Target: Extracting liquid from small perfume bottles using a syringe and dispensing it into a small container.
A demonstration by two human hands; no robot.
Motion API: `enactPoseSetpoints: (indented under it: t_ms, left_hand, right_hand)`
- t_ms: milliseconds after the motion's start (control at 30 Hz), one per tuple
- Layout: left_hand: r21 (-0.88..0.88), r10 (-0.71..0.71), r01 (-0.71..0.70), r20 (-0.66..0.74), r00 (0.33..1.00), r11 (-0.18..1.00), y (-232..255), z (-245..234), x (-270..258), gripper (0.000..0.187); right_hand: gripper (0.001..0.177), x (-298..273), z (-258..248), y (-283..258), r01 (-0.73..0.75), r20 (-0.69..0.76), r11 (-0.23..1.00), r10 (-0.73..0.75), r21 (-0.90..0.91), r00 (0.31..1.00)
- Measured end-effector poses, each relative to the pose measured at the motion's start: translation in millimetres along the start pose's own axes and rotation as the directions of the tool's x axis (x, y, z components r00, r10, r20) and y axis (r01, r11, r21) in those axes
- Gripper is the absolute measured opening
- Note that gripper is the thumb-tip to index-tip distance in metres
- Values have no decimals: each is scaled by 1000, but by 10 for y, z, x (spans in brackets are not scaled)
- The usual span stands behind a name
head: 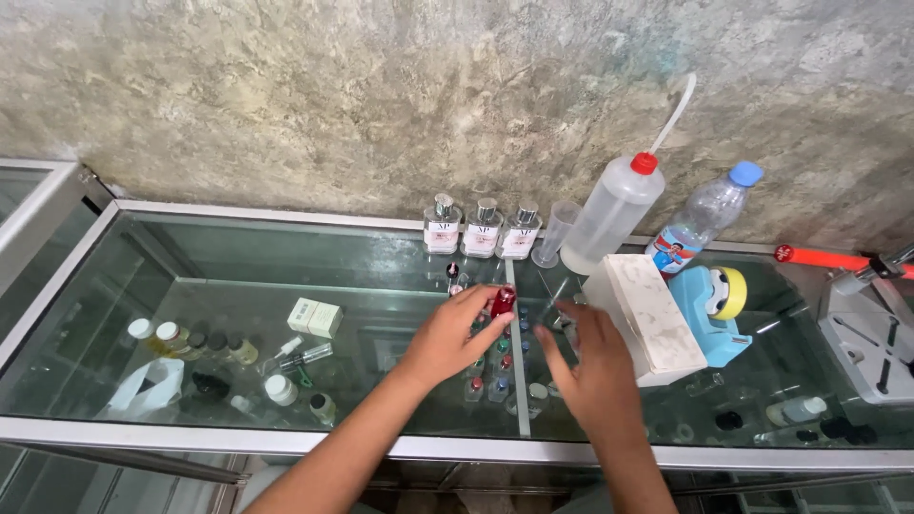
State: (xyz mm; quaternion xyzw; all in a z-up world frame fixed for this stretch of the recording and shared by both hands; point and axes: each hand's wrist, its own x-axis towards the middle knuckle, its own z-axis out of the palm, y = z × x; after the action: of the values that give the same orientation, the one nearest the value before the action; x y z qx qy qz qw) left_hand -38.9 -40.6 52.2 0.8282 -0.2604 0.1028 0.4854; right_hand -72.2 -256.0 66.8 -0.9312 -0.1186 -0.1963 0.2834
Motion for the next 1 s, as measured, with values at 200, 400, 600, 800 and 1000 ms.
enactPoseSetpoints:
  t_ms: [200, 400, 600, 800, 1000]
  left_hand:
    - [10, -87, 87, 124, 988, 996, -372, -64, -203, 19]
    - [99, -137, 124, 136, 981, 987, -473, 3, -208, 15]
    - [175, -165, 137, 152, 975, 975, -489, 34, -196, 14]
    - [256, -170, 125, 162, 972, 958, -466, 49, -191, 15]
    - [207, -155, 114, 194, 969, 972, -509, 73, -163, 13]
  right_hand:
    - [35, -365, 378, 692, 29, 161, 958, 18, -284, 987]
    - [33, -372, 404, 745, -15, 195, 952, 79, -307, 978]
    - [32, -260, 93, 366, -79, -39, 931, 70, -358, 997]
    - [16, 130, -553, -40, -126, -332, 950, 222, 287, 917]
    - [18, 933, -521, 126, 121, -404, 721, 234, 683, 884]
